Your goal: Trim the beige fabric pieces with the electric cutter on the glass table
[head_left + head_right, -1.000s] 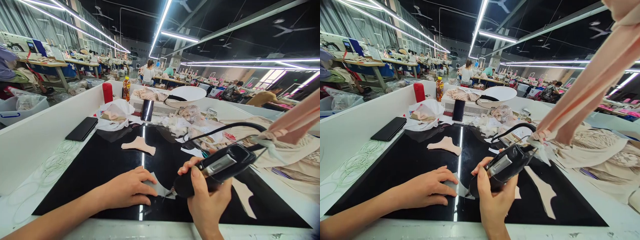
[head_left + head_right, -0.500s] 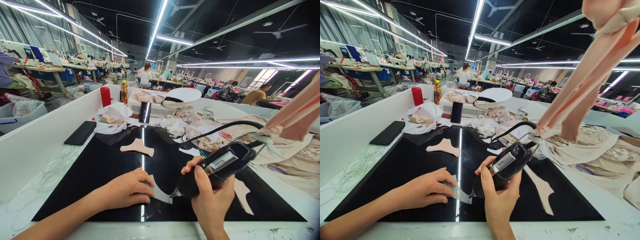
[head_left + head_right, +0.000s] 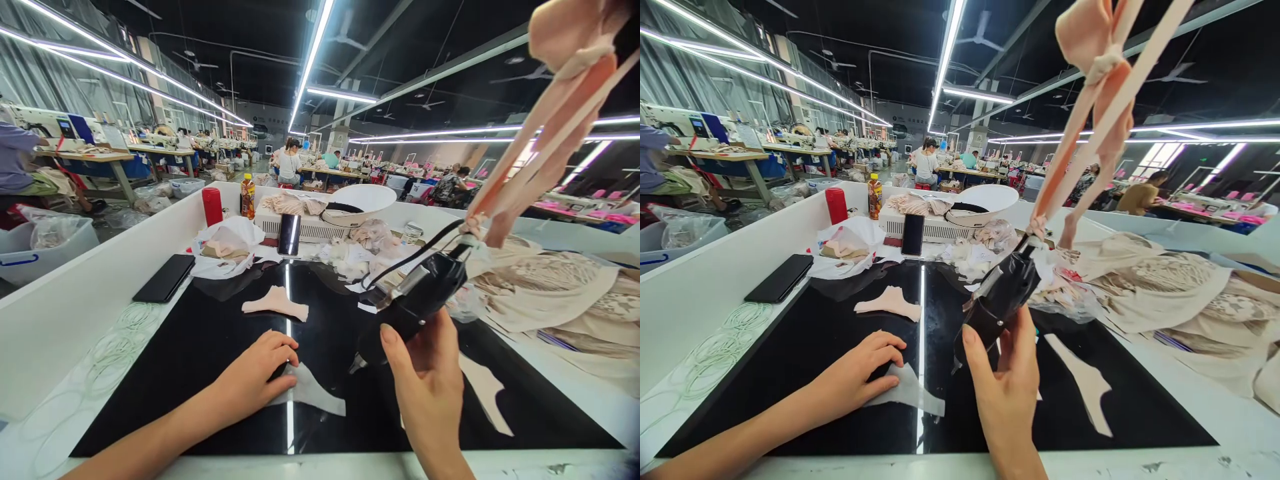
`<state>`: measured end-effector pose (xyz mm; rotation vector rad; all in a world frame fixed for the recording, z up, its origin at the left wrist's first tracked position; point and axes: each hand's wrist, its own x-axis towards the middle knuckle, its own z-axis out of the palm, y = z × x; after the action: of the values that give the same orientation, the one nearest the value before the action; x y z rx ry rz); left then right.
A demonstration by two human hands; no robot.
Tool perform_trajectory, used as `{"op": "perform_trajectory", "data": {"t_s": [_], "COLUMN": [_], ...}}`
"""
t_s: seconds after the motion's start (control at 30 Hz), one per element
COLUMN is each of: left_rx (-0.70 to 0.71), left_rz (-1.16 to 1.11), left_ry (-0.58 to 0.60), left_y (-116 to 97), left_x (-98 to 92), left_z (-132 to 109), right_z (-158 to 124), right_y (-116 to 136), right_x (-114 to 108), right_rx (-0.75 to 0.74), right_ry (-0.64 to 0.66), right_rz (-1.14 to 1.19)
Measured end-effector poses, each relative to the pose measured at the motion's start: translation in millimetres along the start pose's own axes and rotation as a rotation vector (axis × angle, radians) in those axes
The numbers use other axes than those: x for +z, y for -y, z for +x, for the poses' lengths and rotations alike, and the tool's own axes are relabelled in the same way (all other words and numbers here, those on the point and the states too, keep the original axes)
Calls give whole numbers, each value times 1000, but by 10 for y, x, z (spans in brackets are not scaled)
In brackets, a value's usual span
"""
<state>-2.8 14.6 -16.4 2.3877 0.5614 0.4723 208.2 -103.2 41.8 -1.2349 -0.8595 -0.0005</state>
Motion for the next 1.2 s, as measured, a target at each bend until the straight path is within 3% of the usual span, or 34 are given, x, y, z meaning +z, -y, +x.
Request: {"op": "perform_trajectory", "data": {"t_s": [0.1,0.17,0.2,0.27,0.33,0.37,0.47,0.6,0.77,0.93,1.07,1.2], "left_rx": [3,3,-10,-59,-115,-134,-176,-212,-232,-241,-222,-233], "left_rz": [-69,-118,-150,-218,-266,-280,-357,-469,-499,-296,-31,244], "left_ry": [-6,-12,-19,-39,-66,-80,-128,-207,-309,-412,-392,-312], "left_y": [-17,-24,-28,-35,-42,-42,-18,63,132,204,339,484], "left_x": [5,11,13,7,-11,-24,-64,-77,-103,-318,-544,-616], "left_z": [6,5,3,0,3,9,39,90,156,285,456,617], "right_z": [-86,-184,-240,-351,-448,-485,-532,-433,-248,-106,-16,24], "right_y": [-93,-167,-211,-318,-436,-491,-602,-636,-686,-750,-836,-952], "right_x": [-37,-53,-53,-28,36,79,217,352,536,824,1056,1226], "right_rx": [-128,-164,-145,-103,-76,-57,20,-67,-232,-302,-339,-392], "right_ry": [-214,-225,-118,284,550,619,658,801,775,728,690,640], "right_rz": [54,25,-31,-166,-234,-236,-201,-173,-200,-254,-367,-508]}}
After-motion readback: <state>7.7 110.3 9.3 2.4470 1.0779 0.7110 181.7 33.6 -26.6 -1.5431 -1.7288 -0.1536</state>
